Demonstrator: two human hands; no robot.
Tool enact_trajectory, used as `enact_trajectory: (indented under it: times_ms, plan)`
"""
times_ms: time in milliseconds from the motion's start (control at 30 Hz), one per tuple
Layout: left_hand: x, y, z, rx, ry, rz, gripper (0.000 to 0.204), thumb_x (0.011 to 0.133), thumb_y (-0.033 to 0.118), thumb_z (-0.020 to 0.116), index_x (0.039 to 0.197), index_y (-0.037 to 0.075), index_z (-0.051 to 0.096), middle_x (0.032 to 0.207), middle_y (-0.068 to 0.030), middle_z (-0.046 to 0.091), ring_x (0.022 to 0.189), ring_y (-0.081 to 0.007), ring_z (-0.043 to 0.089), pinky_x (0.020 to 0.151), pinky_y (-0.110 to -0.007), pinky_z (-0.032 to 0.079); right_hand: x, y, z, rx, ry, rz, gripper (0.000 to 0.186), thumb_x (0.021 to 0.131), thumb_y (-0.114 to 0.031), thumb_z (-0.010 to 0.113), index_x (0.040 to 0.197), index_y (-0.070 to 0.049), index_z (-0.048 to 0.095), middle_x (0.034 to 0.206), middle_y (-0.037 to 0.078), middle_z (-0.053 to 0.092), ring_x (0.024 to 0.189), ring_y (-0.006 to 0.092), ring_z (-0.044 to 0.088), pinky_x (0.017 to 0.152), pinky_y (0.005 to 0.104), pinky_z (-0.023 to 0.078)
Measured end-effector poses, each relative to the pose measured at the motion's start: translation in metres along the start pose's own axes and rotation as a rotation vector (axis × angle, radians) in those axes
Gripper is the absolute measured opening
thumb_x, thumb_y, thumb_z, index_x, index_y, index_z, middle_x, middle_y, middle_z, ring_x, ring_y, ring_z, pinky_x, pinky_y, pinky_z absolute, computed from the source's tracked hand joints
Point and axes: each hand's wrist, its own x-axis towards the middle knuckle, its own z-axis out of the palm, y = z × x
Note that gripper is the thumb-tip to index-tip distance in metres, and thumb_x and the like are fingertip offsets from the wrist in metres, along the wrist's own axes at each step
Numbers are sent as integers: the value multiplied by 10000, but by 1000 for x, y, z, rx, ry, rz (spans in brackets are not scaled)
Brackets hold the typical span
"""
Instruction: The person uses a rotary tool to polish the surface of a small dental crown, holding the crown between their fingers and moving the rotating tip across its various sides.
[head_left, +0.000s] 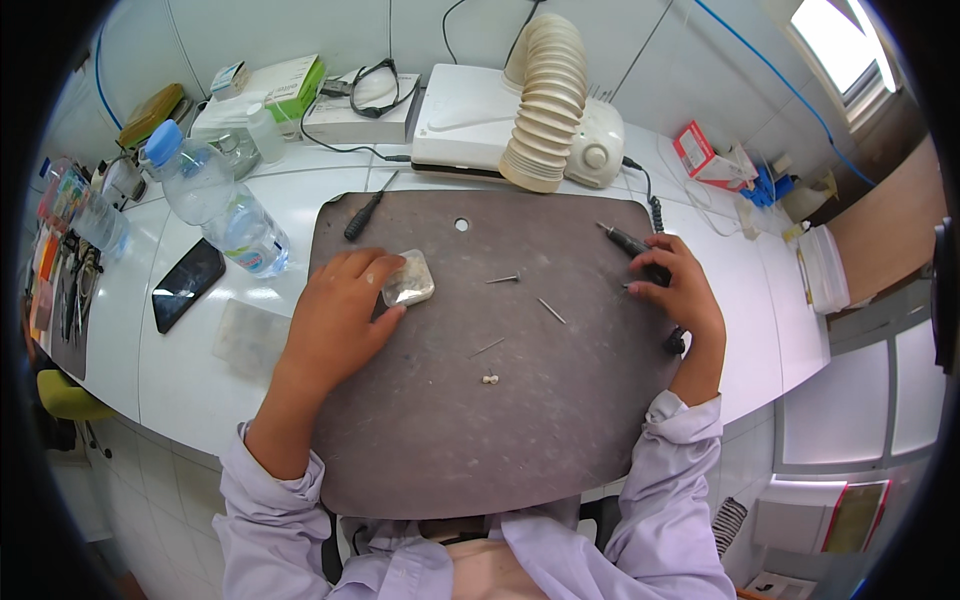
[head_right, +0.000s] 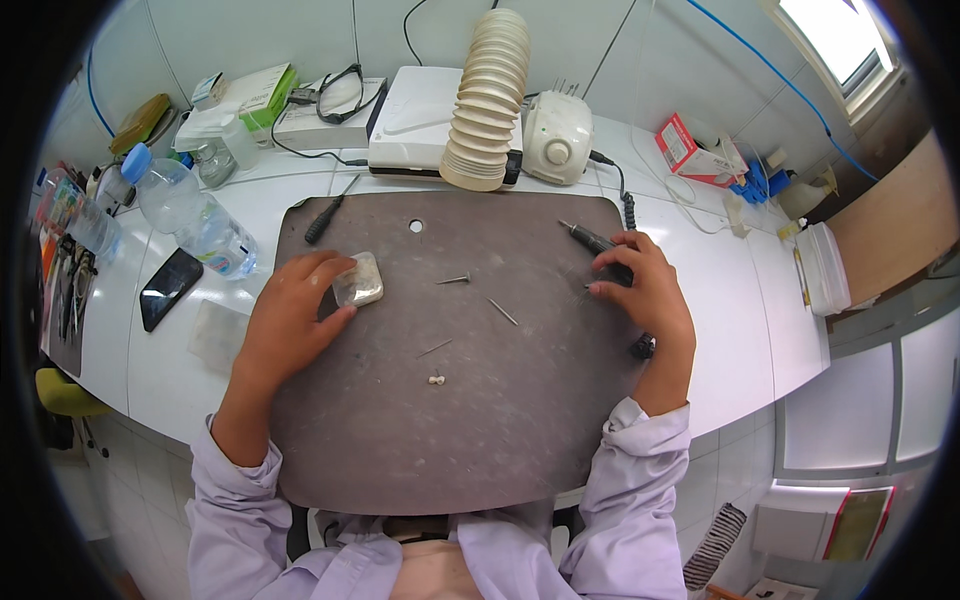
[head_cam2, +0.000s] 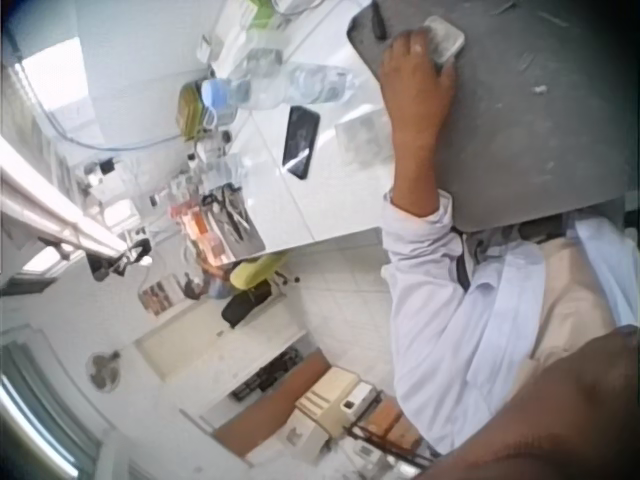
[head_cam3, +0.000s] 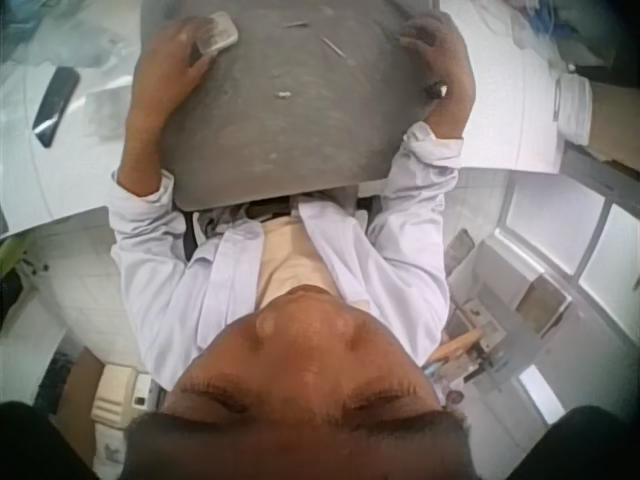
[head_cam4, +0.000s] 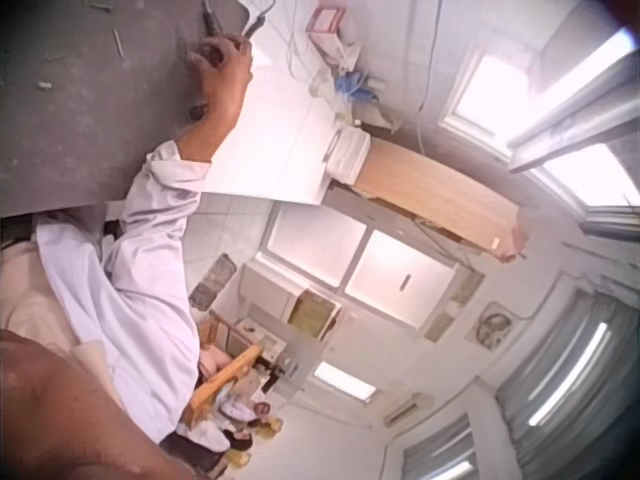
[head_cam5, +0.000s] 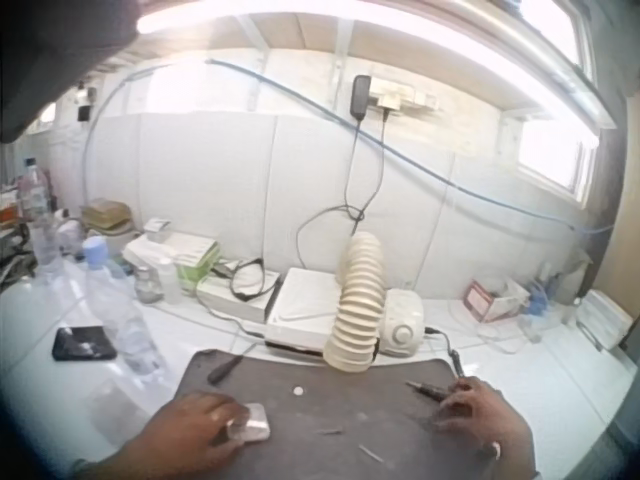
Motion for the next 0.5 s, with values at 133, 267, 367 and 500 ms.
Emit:
enact_trajectory:
  times_ms: [133,267,367,500]
  plan:
    - [-1,-2,2,49,51,0,484,777,145,810,1227,76,646,1337,-137,606,1254,-348,557,1043,-450,453,3,-5,3,-28,-85,153,197,775,-57,825,958,-72,752,1259,102,630,1076,303,639,871,389,527]
    - [-1,2,-5,70,69,17,496,771,161,823,1229,81,649,1365,-135,584,1292,-342,529,1062,-460,431,7,-17,10,-50,-80,158,139,797,-58,803,920,-62,739,1235,104,632,1081,324,629,885,404,519]
    - [-2,-1,-2,101,65,6,508,755,145,835,1226,90,652,1381,-123,577,1314,-333,517,1075,-462,418,3,-26,19,0,-90,20,108,827,-65,772,921,-69,720,1214,106,630,1094,332,611,912,422,496]
    - [-1,-6,1,187,96,-4,491,758,124,829,1216,95,655,1380,-114,578,1319,-333,513,1080,-468,409,3,-64,41,50,-121,-216,92,861,-74,734,936,-83,682,1212,111,620,1148,336,572,973,440,449]
